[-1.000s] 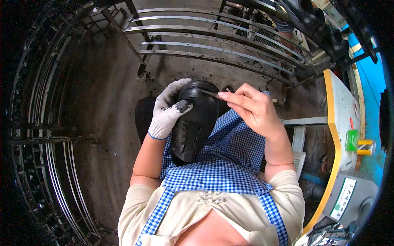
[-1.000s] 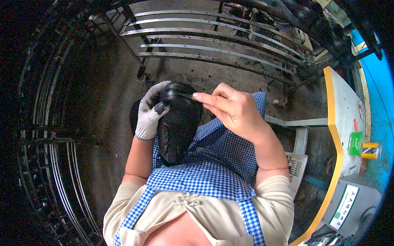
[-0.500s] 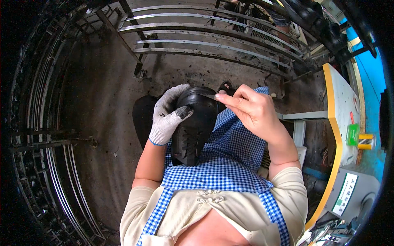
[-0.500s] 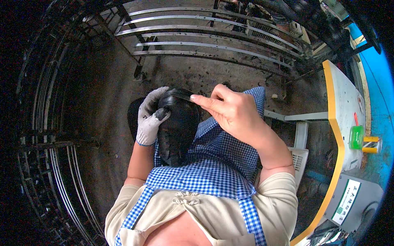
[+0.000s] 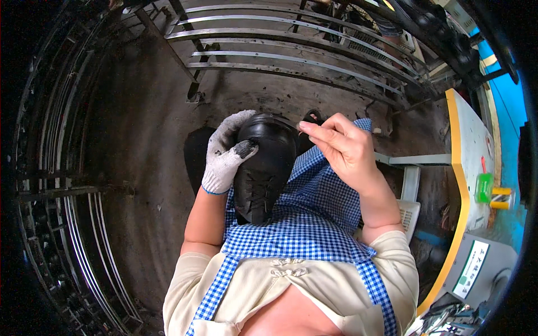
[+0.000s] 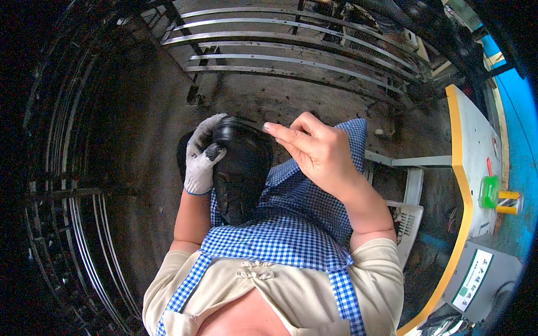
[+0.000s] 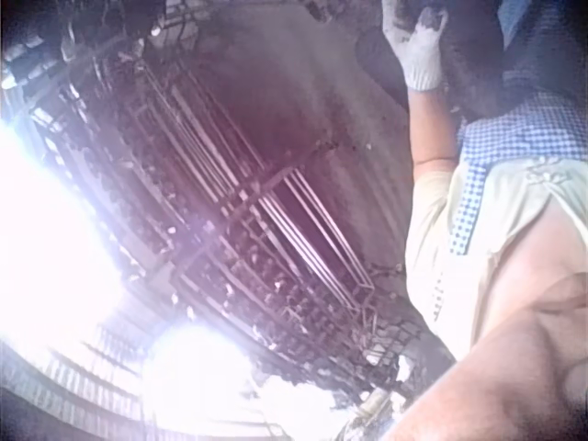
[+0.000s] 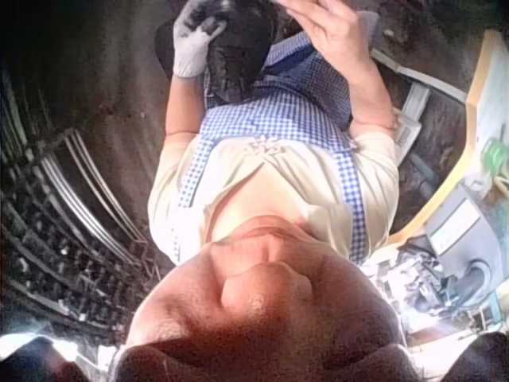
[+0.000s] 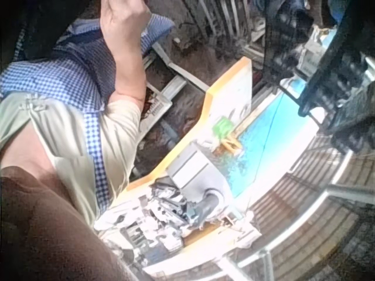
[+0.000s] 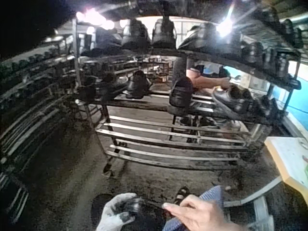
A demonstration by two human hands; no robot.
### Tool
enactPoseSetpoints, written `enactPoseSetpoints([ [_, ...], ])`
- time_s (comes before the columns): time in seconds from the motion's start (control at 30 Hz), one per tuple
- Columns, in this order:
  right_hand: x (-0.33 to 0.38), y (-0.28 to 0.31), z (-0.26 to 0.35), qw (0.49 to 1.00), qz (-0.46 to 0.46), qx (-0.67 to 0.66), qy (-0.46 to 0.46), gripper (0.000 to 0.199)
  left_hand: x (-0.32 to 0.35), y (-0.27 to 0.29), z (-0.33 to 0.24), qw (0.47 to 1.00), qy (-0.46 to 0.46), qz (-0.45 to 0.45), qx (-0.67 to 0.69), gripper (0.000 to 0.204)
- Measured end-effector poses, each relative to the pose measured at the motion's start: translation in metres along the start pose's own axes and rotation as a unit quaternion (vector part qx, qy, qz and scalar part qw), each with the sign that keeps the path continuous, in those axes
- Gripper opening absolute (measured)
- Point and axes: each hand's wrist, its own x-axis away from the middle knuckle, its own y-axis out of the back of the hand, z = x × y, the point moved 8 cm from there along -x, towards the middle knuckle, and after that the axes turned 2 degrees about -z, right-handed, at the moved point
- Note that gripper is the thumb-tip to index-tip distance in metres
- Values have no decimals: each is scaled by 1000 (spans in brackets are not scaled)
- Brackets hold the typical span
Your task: The person uses a small metal tool to scrape and clean the soles and edges of black shoes. They pick up shoes from a metal rack, perform the cleaning action, and place the shoes back on the rack. The process is repeated for multiple shoes throughout the video.
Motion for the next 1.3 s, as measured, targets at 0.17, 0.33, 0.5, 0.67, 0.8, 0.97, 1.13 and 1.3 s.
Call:
enactPoseSetpoints([
  [0.17, 0, -7, 1, 999, -32, 23, 1, 33, 0, 1, 6, 1000, 29, -4, -1, 60],
  [0.33, -1, -17, 2, 996, -43, 83, 10, 32, 0, -2, 9, 999, 40, 0, 14, 60],
  [0.5, 0, -24, -15, 998, -54, -2, -18, 32, 3, -4, 7, 999, 43, 12, 2, 59],
  [0.67, 21, -27, -42, 990, -13, -85, -116, 33, -5, 24, 1, 998, -7, -62, 27, 54],
  [0.8, 45, -29, -57, 985, 15, -96, -140, 36, -16, 54, 10, 975, 21, -176, 131, 52],
  [0.97, 96, -54, -65, 945, 125, -199, -229, 92, -19, 58, 47, 871, 173, -264, 376, 56],
  [1.13, 87, -58, -26, 981, 33, -188, -35, 94, -44, 23, 74, 693, 80, -30, 716, 58],
  [1.3, 67, -38, -16, 984, 26, -175, -21, 95, -35, 39, 133, 816, 189, -85, 539, 50],
])
